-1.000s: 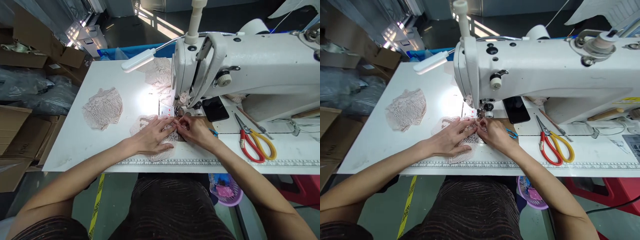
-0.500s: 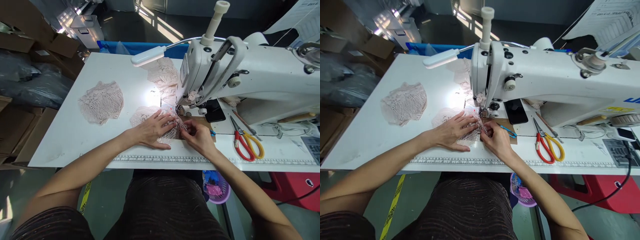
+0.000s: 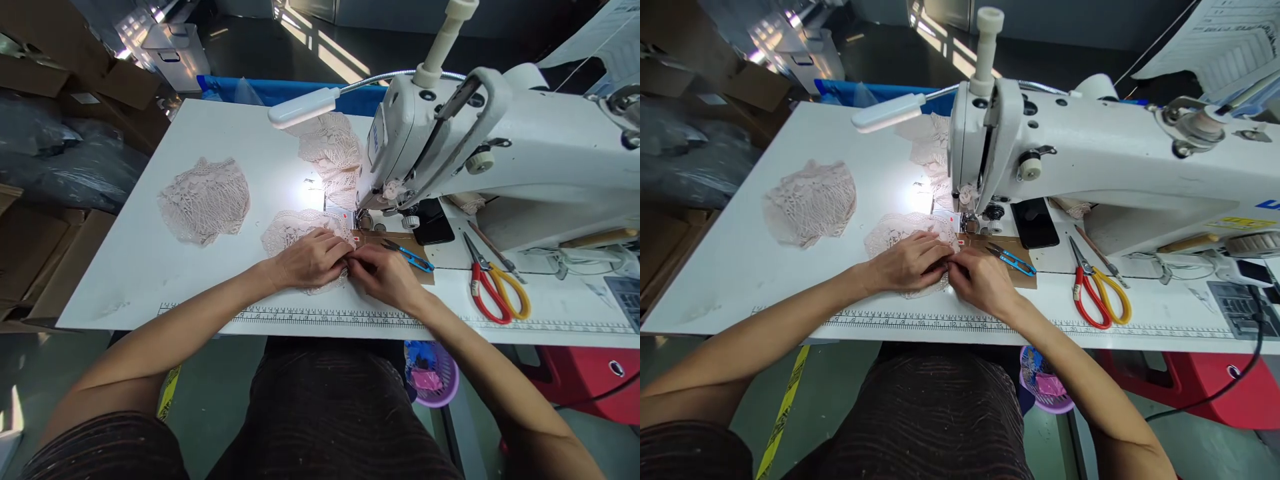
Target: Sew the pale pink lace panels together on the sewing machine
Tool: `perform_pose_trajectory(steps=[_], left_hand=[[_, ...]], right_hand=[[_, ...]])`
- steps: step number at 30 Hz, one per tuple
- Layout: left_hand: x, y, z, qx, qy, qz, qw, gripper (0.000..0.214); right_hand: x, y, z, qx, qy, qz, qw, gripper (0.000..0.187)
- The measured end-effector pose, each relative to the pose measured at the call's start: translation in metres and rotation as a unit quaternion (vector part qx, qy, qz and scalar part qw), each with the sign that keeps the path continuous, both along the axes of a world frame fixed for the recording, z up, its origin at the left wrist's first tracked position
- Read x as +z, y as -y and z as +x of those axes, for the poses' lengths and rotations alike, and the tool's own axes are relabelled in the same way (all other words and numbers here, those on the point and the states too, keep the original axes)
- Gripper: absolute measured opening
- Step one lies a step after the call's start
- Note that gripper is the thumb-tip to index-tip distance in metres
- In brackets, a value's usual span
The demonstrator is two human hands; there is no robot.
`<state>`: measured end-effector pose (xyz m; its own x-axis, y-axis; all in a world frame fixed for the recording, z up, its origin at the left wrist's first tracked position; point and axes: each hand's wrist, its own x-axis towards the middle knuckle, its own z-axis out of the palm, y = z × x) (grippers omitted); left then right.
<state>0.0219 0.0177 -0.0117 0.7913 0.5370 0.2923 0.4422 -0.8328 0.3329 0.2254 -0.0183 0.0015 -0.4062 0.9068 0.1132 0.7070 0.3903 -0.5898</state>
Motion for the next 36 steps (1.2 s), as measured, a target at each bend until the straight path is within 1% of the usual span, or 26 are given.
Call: perform_pose_trajectory(steps=[1, 2, 5, 9, 11, 13, 17, 20, 27, 31, 36], left_hand=[[-0.001, -0.001, -0.001, 0.0, 0.0, -0.008, 1.0, 0.025], [-0.002, -0.003, -0.002, -0.003, 0.007, -0.015, 1.0, 0.025], [-0.003, -0.006, -0.008, -0.025, 0.035, -0.017, 0.999, 0.022], [-0.005, -0.008, -0.012, -0.042, 0.073, 0.026, 0.996, 0.017], [-0.006, -0.008, -0.011, -0.049, 0.089, 0.048, 0.994, 0.014], [-0.005, -0.009, -0.01, -0.056, 0.097, 0.068, 0.991, 0.013], [-0.002, -0.01, -0.009, -0.055, 0.103, 0.111, 0.987, 0.008], [0.0, -0.012, -0.009, -0.046, 0.091, 0.128, 0.986, 0.006], [0.0, -0.013, -0.008, -0.068, 0.103, 0.112, 0.986, 0.005], [-0.002, -0.014, -0.009, -0.071, 0.107, 0.124, 0.984, 0.007], [-0.006, -0.017, -0.011, -0.08, 0.1, 0.14, 0.982, 0.01]], right_hand=[[0.002, -0.006, 0.006, 0.014, -0.009, -0.008, 1.0, 0.023], [0.003, -0.012, 0.011, 0.015, -0.017, -0.006, 1.0, 0.024], [0.004, -0.03, 0.022, 0.019, -0.007, 0.019, 1.0, 0.031], [-0.004, -0.041, 0.023, 0.062, 0.091, 0.065, 0.992, 0.039], [-0.01, -0.042, 0.022, 0.07, 0.137, 0.086, 0.984, 0.041], [-0.015, -0.043, 0.022, 0.073, 0.158, 0.098, 0.98, 0.041], [-0.021, -0.045, 0.026, 0.076, 0.149, 0.108, 0.98, 0.04], [-0.022, -0.046, 0.027, 0.078, 0.134, 0.108, 0.982, 0.039], [-0.019, -0.043, 0.029, 0.068, 0.081, 0.108, 0.989, 0.039], [-0.019, -0.04, 0.031, 0.086, 0.064, 0.124, 0.987, 0.037], [-0.02, -0.039, 0.03, 0.094, 0.068, 0.119, 0.986, 0.035]])
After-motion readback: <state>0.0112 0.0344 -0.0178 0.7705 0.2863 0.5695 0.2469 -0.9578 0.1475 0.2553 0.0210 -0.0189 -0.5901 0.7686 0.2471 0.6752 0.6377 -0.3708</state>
